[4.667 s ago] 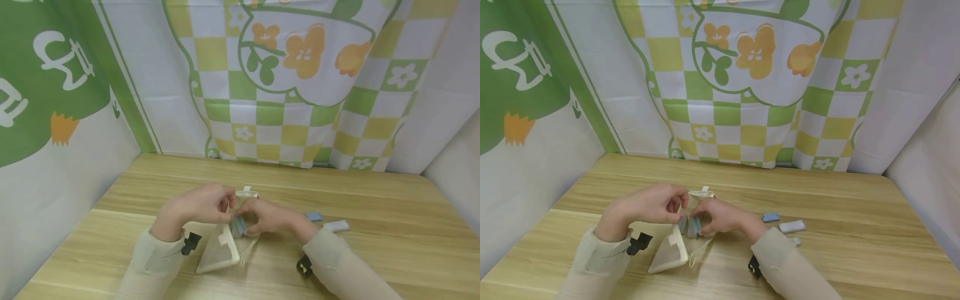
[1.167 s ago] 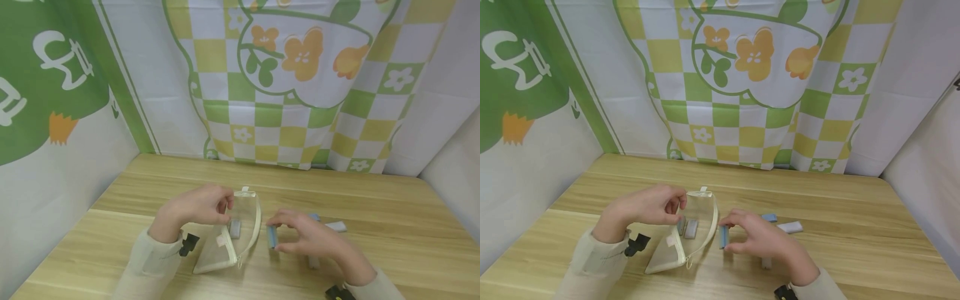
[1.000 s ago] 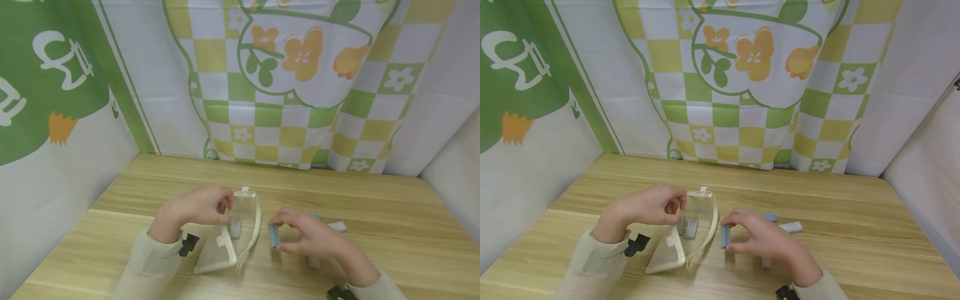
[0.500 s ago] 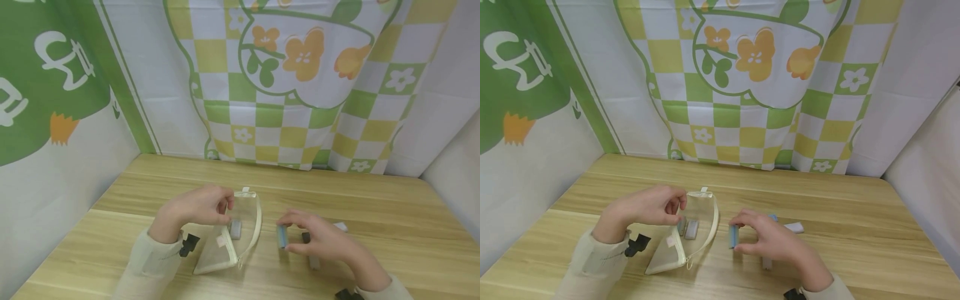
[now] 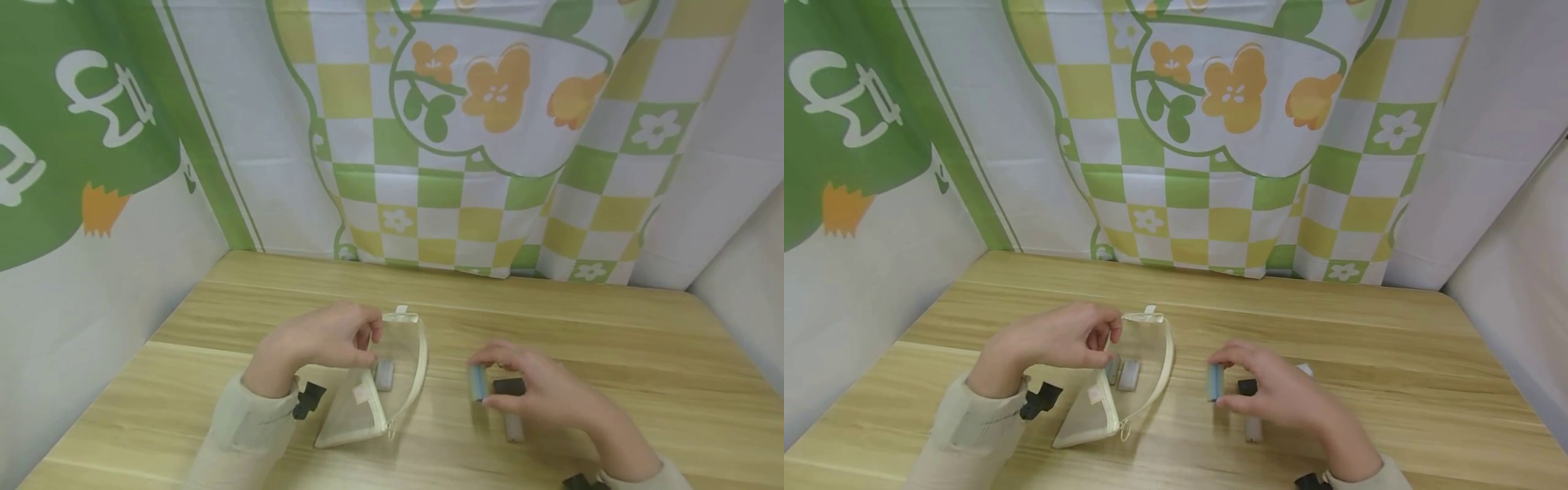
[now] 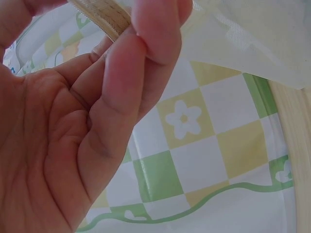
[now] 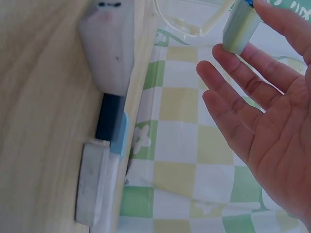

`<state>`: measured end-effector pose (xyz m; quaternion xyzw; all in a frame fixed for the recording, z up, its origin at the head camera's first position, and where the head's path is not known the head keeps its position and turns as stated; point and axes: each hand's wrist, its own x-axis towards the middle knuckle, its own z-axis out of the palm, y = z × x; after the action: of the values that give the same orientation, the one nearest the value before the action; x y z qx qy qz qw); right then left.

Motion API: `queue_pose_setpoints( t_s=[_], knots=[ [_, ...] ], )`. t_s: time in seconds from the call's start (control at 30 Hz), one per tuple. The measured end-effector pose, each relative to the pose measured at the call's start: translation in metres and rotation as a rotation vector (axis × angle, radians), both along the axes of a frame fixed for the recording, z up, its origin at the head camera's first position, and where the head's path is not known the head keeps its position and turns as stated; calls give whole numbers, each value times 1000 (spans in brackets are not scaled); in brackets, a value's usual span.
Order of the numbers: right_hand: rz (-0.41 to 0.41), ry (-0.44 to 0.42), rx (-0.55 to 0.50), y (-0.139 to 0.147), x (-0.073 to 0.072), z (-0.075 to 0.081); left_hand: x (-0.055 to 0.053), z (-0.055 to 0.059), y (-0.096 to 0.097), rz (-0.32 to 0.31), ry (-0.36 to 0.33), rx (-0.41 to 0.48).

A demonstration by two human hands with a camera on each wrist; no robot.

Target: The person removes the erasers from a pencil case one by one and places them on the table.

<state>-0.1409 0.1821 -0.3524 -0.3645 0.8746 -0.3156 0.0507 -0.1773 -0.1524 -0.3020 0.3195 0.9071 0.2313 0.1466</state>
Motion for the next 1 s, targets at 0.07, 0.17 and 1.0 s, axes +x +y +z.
queue_pose_setpoints(
  t_s=[0.07,0.17,1.0],
  knots=[
    [12,22,-13,2,-1,1,0,0,0,4,-3,0],
    [19,45,-28,4,-2,2,0,0,-1,4,1,1],
    [10,125,54,34,1,-4,-1,1,-2,-3,16,-9]
  ],
)
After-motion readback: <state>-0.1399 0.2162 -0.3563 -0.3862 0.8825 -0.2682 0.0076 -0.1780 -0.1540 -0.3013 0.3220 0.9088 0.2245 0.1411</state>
